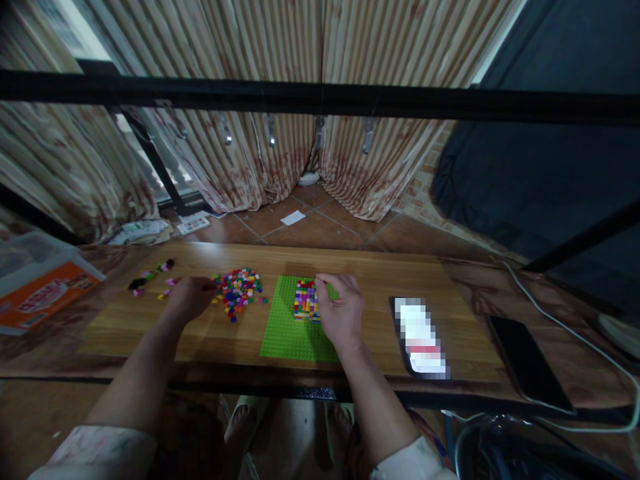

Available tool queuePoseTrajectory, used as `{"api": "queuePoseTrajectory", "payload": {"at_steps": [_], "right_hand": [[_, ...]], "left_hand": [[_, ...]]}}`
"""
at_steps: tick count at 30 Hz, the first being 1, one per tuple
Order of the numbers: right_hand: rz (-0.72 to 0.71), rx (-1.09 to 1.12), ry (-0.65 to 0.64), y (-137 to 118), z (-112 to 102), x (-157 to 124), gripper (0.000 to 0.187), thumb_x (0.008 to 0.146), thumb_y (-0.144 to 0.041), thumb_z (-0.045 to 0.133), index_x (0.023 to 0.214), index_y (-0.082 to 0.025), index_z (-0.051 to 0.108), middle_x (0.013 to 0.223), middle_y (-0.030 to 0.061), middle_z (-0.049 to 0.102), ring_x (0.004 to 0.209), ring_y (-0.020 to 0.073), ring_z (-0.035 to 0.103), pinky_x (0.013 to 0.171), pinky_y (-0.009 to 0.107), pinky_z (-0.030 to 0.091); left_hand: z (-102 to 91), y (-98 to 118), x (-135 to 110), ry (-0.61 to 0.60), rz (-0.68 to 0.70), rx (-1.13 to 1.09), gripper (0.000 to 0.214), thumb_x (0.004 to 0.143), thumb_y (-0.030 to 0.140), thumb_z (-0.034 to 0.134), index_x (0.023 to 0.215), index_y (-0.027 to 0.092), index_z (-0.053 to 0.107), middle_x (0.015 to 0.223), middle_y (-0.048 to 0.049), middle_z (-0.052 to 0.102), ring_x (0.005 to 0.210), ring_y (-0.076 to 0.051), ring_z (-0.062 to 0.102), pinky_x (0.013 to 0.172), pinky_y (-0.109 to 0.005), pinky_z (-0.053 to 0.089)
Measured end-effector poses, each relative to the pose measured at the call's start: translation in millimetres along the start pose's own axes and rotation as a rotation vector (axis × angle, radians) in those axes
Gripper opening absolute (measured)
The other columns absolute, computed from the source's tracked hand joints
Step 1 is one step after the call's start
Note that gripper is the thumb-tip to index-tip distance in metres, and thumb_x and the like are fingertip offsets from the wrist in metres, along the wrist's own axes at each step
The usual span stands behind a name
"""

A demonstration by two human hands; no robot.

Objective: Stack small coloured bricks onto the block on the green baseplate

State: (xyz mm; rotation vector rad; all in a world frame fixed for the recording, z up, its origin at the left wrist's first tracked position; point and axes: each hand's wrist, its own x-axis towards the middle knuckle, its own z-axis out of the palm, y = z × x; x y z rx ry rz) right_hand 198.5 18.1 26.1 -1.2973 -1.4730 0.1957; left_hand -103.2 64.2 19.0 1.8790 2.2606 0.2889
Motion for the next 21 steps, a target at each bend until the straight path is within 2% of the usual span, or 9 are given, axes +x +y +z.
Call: {"api": "queuePoseTrajectory", "payload": {"at_steps": [7,14,21], "right_hand": [[0.022,0.0,0.027,3,-3,-1,0.017,0.083,-0.031,0.056,0.083,-0.023,0.07,0.08,0.0026,0.07,0.082,0.0183,0.061,0.078,0.034,0.046],[0.027,-0.002,0.039,6,-3,-2,0.016,0.083,-0.03,0.057,0.083,-0.023,0.071,0.081,0.0028,0.07,0.082,0.0182,0.061,0.077,0.033,0.046],[-0.023,-0.015,0.067,-7,-3,-4,0.016,0.084,-0.033,0.057,0.085,-0.023,0.07,0.081,0.0025,0.07,0.08,0.0182,0.062,0.076,0.033,0.047]], "left_hand": [[6.8,2,5,-0.055,0.004,-0.023,0.025,0.071,0.019,0.052,0.084,0.016,0.073,0.078,-0.0063,0.072,0.078,-0.021,0.065,0.064,-0.024,0.042],[11.8,1,5,-0.04,0.015,-0.066,0.026,0.072,0.021,0.051,0.086,0.015,0.072,0.078,-0.0068,0.072,0.078,-0.021,0.064,0.064,-0.024,0.041],[3.2,1,-4,-0.003,-0.006,-0.068,0.027,0.074,0.023,0.051,0.089,0.016,0.072,0.081,-0.0084,0.072,0.079,-0.022,0.064,0.065,-0.025,0.041]]}}
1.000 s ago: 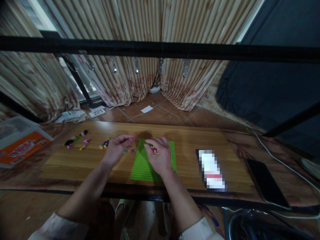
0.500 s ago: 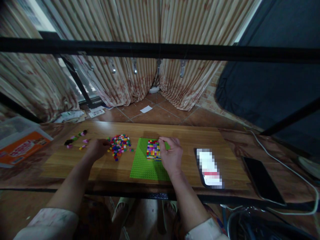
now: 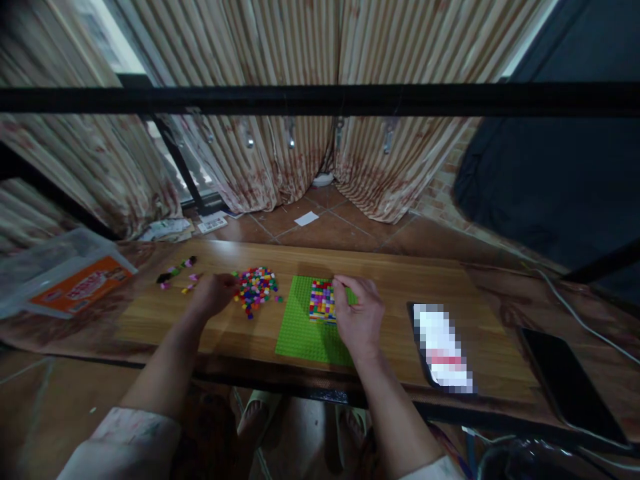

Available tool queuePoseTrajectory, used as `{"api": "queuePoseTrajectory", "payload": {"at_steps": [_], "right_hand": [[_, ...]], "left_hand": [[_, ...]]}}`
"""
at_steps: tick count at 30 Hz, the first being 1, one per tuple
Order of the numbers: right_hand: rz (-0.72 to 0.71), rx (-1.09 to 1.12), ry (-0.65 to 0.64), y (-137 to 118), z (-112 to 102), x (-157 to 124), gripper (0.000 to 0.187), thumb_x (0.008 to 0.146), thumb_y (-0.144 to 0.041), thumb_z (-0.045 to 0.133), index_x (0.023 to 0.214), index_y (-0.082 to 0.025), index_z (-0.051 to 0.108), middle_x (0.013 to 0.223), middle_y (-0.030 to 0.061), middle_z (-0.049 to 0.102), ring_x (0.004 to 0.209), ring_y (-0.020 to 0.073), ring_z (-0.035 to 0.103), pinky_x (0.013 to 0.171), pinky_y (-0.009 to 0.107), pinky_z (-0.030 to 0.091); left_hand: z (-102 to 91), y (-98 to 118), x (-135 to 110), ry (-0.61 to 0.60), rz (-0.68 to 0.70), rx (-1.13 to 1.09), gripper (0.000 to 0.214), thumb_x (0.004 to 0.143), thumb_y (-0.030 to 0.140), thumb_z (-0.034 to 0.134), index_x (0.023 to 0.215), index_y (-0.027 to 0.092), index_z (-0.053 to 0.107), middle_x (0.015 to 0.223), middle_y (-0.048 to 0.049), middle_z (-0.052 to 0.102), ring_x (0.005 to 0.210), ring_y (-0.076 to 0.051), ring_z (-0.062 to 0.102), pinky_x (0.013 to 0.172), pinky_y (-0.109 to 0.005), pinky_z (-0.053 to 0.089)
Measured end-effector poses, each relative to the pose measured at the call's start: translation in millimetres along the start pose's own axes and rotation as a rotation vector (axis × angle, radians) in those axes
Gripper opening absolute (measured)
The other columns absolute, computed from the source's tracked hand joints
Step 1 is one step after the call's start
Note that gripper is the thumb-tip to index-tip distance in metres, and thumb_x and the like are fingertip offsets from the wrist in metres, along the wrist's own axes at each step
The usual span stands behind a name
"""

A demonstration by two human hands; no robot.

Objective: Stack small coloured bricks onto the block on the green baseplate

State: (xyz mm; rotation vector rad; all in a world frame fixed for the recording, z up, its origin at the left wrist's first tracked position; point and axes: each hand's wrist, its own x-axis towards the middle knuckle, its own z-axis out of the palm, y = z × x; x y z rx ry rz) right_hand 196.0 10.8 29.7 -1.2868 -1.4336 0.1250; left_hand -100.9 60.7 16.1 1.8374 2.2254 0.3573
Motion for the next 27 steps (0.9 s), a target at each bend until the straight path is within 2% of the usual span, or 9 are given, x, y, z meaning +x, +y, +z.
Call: {"api": "queuePoseTrajectory", "payload": {"at_steps": [4,7,9,12,15,20,27], "right_hand": [[-0.094,-0.038,-0.004,-8,2,-6,0.014,0.083,-0.033,0.058,0.086,-0.025,0.069,0.082,0.0026,0.07,0.078,0.0184,0.062,0.075,0.034,0.048],[-0.138,-0.017,-0.027,-11,5,-11,0.013,0.083,-0.031,0.059,0.087,-0.025,0.069,0.081,0.0024,0.07,0.076,0.0183,0.062,0.073,0.034,0.048],[-0.148,-0.014,-0.04,-12,6,-13,0.012,0.083,-0.03,0.059,0.087,-0.025,0.069,0.08,0.002,0.07,0.076,0.018,0.062,0.074,0.033,0.048],[-0.153,-0.023,-0.042,-13,6,-15,0.011,0.082,-0.029,0.06,0.086,-0.025,0.069,0.08,0.002,0.069,0.075,0.0176,0.062,0.073,0.032,0.048],[-0.153,-0.038,-0.031,-15,6,-15,0.012,0.082,-0.031,0.06,0.085,-0.025,0.069,0.078,0.0022,0.069,0.073,0.0174,0.062,0.071,0.031,0.049],[-0.128,-0.031,-0.033,-14,7,-15,0.014,0.082,-0.034,0.06,0.084,-0.025,0.069,0.079,0.0026,0.069,0.072,0.018,0.063,0.069,0.032,0.049],[-0.078,-0.072,-0.035,-9,4,-16,0.015,0.08,-0.037,0.063,0.083,-0.025,0.07,0.081,0.0022,0.069,0.074,0.0178,0.063,0.069,0.03,0.049]], "left_hand": [[-4.1,2,-10,0.042,0.04,-0.074,0.022,0.075,0.021,0.052,0.085,0.015,0.071,0.079,-0.0078,0.071,0.076,-0.02,0.063,0.066,-0.025,0.043],[2.2,6,-20,0.025,0.179,-0.155,0.019,0.078,0.025,0.053,0.08,0.018,0.07,0.077,-0.0055,0.07,0.075,-0.019,0.063,0.069,-0.027,0.045],[11.7,14,-29,0.078,0.293,-0.159,0.019,0.077,0.029,0.059,0.09,0.02,0.07,0.091,-0.0067,0.069,0.088,-0.022,0.062,0.079,-0.031,0.047],[31.4,33,-42,0.254,0.45,-0.085,0.046,0.077,0.037,0.062,0.12,0.021,0.058,0.127,-0.0128,0.054,0.117,-0.029,0.047,0.099,-0.044,0.038],[52.5,52,-47,0.248,0.511,-0.007,0.053,0.08,0.038,0.059,0.13,0.024,0.048,0.138,-0.0133,0.042,0.126,-0.032,0.038,0.102,-0.056,0.03],[73.2,64,-37,0.243,0.475,0.044,0.041,0.086,0.037,0.049,0.126,0.025,0.051,0.137,-0.0132,0.042,0.13,-0.034,0.031,0.104,-0.065,0.021],[69.0,45,-18,0.294,0.387,0.078,0.028,0.087,0.028,0.046,0.111,0.025,0.062,0.129,-0.0126,0.05,0.124,-0.032,0.038,0.103,-0.065,0.021]]}}
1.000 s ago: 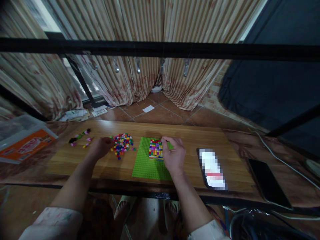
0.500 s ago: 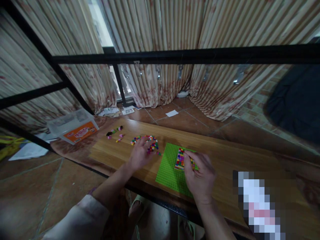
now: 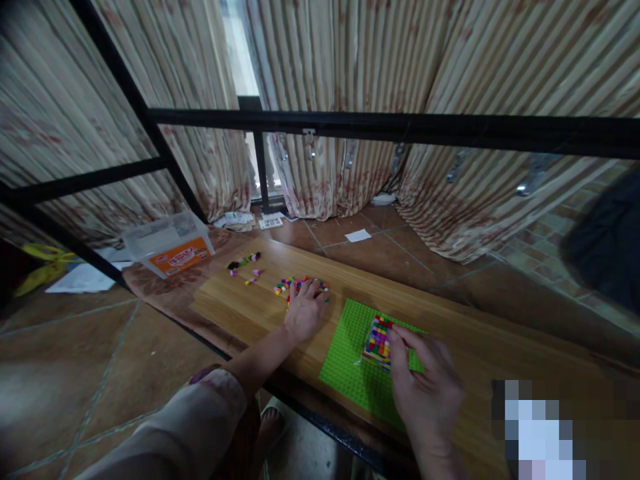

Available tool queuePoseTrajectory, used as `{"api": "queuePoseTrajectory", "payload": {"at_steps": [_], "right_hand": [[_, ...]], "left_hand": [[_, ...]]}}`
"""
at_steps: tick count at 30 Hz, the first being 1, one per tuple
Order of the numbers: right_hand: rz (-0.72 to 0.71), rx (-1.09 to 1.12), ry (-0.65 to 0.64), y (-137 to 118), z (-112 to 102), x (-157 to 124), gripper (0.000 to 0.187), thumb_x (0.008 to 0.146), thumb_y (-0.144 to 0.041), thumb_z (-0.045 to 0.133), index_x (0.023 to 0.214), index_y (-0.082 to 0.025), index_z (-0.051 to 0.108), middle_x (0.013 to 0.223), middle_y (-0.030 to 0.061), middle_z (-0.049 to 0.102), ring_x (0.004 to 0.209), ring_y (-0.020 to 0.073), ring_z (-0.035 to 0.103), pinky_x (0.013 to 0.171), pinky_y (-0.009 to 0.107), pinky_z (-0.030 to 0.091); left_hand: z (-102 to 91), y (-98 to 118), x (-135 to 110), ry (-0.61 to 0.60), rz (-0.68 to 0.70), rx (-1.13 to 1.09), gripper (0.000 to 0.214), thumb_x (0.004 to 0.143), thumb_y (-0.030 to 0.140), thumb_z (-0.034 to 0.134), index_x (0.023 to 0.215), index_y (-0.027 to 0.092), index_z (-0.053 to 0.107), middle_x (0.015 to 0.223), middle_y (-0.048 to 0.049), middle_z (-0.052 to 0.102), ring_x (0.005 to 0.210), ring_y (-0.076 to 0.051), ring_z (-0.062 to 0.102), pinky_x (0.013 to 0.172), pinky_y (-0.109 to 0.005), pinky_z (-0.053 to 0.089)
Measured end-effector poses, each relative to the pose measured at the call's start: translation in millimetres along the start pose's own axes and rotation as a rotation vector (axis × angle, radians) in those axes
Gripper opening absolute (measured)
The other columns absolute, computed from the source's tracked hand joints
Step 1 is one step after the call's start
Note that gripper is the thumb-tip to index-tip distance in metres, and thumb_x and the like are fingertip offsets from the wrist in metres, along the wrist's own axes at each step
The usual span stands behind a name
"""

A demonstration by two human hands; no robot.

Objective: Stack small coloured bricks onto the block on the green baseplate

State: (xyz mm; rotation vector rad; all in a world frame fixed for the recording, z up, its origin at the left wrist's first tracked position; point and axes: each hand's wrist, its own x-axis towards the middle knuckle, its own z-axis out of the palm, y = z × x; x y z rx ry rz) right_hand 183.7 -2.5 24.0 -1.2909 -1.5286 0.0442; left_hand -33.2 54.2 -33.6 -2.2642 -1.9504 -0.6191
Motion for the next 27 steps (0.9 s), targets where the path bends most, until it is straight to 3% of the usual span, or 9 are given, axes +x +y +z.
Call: {"api": "queuePoseTrajectory", "payload": {"at_steps": [9,17,20,27], "right_hand": [[0.042,-0.007,-0.021,5,-6,0,0.019,0.079,-0.04,0.063,0.083,-0.024,0.071,0.083,0.0026,0.069,0.076,0.0188,0.063,0.071,0.031,0.049],[0.087,-0.04,-0.015,9,-12,1,0.021,0.079,-0.041,0.063,0.085,-0.022,0.071,0.084,0.0027,0.068,0.078,0.0177,0.063,0.073,0.028,0.047],[0.113,-0.04,-0.035,7,-12,1,0.024,0.08,-0.042,0.062,0.086,-0.021,0.071,0.087,0.0034,0.068,0.081,0.018,0.063,0.073,0.027,0.047],[0.119,-0.062,-0.086,6,-9,1,0.03,0.079,-0.047,0.059,0.085,-0.02,0.07,0.085,0.0043,0.069,0.079,0.0192,0.064,0.074,0.029,0.048]], "left_hand": [[-17.3,-43,-7,0.033,-0.016,0.032,0.027,0.087,0.024,0.046,0.108,0.026,0.063,0.125,-0.0092,0.055,0.118,-0.028,0.044,0.102,-0.055,0.026],[-31.7,-79,-6,0.132,-0.123,-0.017,0.03,0.088,0.037,0.046,0.108,0.023,0.063,0.118,-0.009,0.06,0.11,-0.026,0.049,0.1,-0.049,0.03],[-31.5,-71,2,0.149,-0.139,0.014,0.034,0.089,0.04,0.044,0.114,0.023,0.059,0.123,-0.0089,0.057,0.114,-0.026,0.047,0.1,-0.049,0.032],[2.9,-6,29,0.053,0.053,0.059,0.049,0.089,0.048,0.039,0.128,0.02,0.047,0.138,-0.0133,0.043,0.127,-0.031,0.035,0.104,-0.06,0.025]]}}
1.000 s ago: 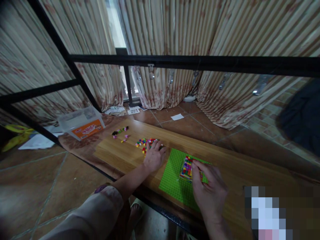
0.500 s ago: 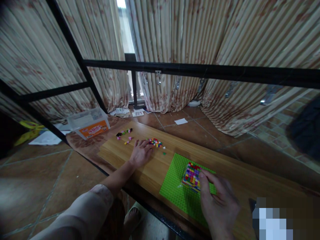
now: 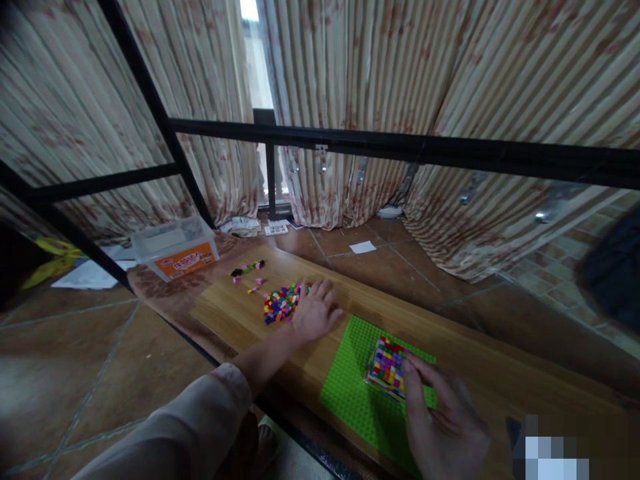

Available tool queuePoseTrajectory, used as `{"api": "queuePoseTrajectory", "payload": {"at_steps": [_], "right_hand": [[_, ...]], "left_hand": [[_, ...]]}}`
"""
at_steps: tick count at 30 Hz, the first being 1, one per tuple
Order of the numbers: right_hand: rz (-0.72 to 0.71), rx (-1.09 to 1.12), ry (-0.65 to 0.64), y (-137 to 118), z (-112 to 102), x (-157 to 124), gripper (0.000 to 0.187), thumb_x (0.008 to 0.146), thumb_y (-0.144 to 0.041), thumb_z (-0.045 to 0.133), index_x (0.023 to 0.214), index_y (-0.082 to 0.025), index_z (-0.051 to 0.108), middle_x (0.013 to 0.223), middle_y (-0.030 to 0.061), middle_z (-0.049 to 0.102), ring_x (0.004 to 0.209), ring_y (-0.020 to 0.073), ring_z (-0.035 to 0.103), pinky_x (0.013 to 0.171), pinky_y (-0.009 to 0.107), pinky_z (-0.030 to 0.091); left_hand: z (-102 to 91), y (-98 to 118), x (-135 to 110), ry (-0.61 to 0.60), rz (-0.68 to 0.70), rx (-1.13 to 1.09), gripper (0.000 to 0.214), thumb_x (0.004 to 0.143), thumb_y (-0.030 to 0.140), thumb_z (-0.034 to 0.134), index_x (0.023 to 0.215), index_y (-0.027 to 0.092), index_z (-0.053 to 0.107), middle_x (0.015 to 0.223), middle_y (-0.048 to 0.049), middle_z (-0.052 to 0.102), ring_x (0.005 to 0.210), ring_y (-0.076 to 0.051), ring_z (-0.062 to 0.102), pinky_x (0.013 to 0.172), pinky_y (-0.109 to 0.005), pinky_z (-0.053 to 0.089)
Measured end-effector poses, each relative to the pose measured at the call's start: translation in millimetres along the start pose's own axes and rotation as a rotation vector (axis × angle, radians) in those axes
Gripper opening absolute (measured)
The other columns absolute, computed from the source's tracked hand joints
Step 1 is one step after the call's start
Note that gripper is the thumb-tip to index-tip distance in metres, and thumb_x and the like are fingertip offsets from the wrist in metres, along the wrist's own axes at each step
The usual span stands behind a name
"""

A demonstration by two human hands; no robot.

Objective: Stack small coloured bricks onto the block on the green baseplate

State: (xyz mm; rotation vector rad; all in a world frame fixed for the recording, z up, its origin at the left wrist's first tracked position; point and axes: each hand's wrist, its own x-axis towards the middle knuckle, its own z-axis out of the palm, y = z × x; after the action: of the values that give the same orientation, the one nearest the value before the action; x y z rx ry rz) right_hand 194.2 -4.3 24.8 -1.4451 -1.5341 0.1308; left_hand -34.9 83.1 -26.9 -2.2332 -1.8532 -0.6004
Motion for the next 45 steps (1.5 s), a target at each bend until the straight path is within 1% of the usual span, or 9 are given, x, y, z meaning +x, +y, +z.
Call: {"api": "queuePoseTrajectory", "payload": {"at_steps": [4,8,19,30,33,35,40,42,45], "right_hand": [[-0.024,0.003,-0.013,3,0,-2,0.03,0.079,-0.047,0.06,0.084,-0.02,0.069,0.086,0.0047,0.068,0.079,0.0196,0.063,0.074,0.029,0.048],[-0.014,0.013,-0.036,6,-2,-3,0.031,0.078,-0.049,0.06,0.083,-0.019,0.069,0.087,0.0052,0.068,0.08,0.0203,0.063,0.074,0.03,0.048],[0.024,-0.009,-0.1,3,1,-3,0.034,0.078,-0.052,0.057,0.084,-0.021,0.07,0.087,0.004,0.067,0.08,0.0202,0.063,0.073,0.029,0.048],[0.037,0.012,-0.087,4,-4,-3,0.029,0.079,-0.048,0.06,0.086,-0.021,0.071,0.086,0.0033,0.068,0.08,0.0184,0.063,0.073,0.027,0.048],[0.022,0.015,-0.079,3,-5,-2,0.029,0.079,-0.047,0.06,0.087,-0.021,0.071,0.085,0.0031,0.068,0.079,0.0178,0.063,0.073,0.026,0.048],[0.009,0.017,-0.078,2,-4,-1,0.028,0.079,-0.046,0.06,0.087,-0.021,0.071,0.085,0.0027,0.068,0.078,0.0173,0.063,0.073,0.026,0.048],[0.01,0.015,-0.089,-1,-6,-2,0.031,0.079,-0.048,0.059,0.085,-0.021,0.071,0.086,0.0033,0.069,0.078,0.0181,0.064,0.071,0.027,0.049],[0.006,0.02,-0.091,-2,-7,-3,0.031,0.079,-0.048,0.059,0.085,-0.021,0.071,0.087,0.0035,0.069,0.079,0.0185,0.064,0.072,0.027,0.05],[0.004,0.022,-0.081,-1,-8,-4,0.031,0.079,-0.048,0.059,0.086,-0.021,0.071,0.089,0.0037,0.069,0.082,0.0194,0.065,0.075,0.028,0.049]], "left_hand": [[19.0,10,12,-0.063,0.019,-0.008,0.038,0.091,0.037,0.038,0.123,0.021,0.051,0.132,-0.0123,0.047,0.125,-0.029,0.036,0.104,-0.063,0.021],[22.4,-4,15,-0.103,-0.025,-0.008,0.03,0.09,0.029,0.038,0.112,0.022,0.058,0.112,-0.0093,0.058,0.112,-0.027,0.047,0.104,-0.064,0.02],[4.3,-66,8,-0.131,-0.188,0.068,0.029,0.089,0.019,0.039,0.102,0.026,0.064,0.101,-0.0054,0.064,0.101,-0.024,0.053,0.107,-0.058,0.016],[-23.3,-122,0,-0.109,-0.327,0.092,0.032,0.09,0.027,0.037,0.099,0.027,0.067,0.104,-0.0067,0.065,0.104,-0.025,0.053,0.106,-0.059,0.017],[-31.6,-105,-4,-0.064,-0.308,0.097,0.033,0.091,0.027,0.036,0.11,0.026,0.063,0.114,-0.0079,0.062,0.112,-0.026,0.05,0.107,-0.059,0.017],[-33.4,-78,-14,-0.049,-0.266,0.074,0.034,0.092,0.028,0.035,0.116,0.025,0.059,0.122,-0.0088,0.059,0.115,-0.026,0.049,0.107,-0.057,0.02],[-23.1,-6,-56,-0.098,0.004,-0.134,0.043,0.091,0.038,0.039,0.129,0.019,0.048,0.135,-0.0111,0.048,0.126,-0.024,0.041,0.107,-0.046,0.031],[-18.6,1,-65,-0.112,0.084,-0.193,0.047,0.091,0.04,0.039,0.132,0.018,0.044,0.137,-0.0124,0.046,0.129,-0.023,0.038,0.109,-0.044,0.03],[-16.6,-16,-63,-0.128,0.121,-0.224,0.05,0.091,0.042,0.037,0.134,0.016,0.042,0.139,-0.0139,0.044,0.132,-0.023,0.036,0.11,-0.042,0.03]]}}
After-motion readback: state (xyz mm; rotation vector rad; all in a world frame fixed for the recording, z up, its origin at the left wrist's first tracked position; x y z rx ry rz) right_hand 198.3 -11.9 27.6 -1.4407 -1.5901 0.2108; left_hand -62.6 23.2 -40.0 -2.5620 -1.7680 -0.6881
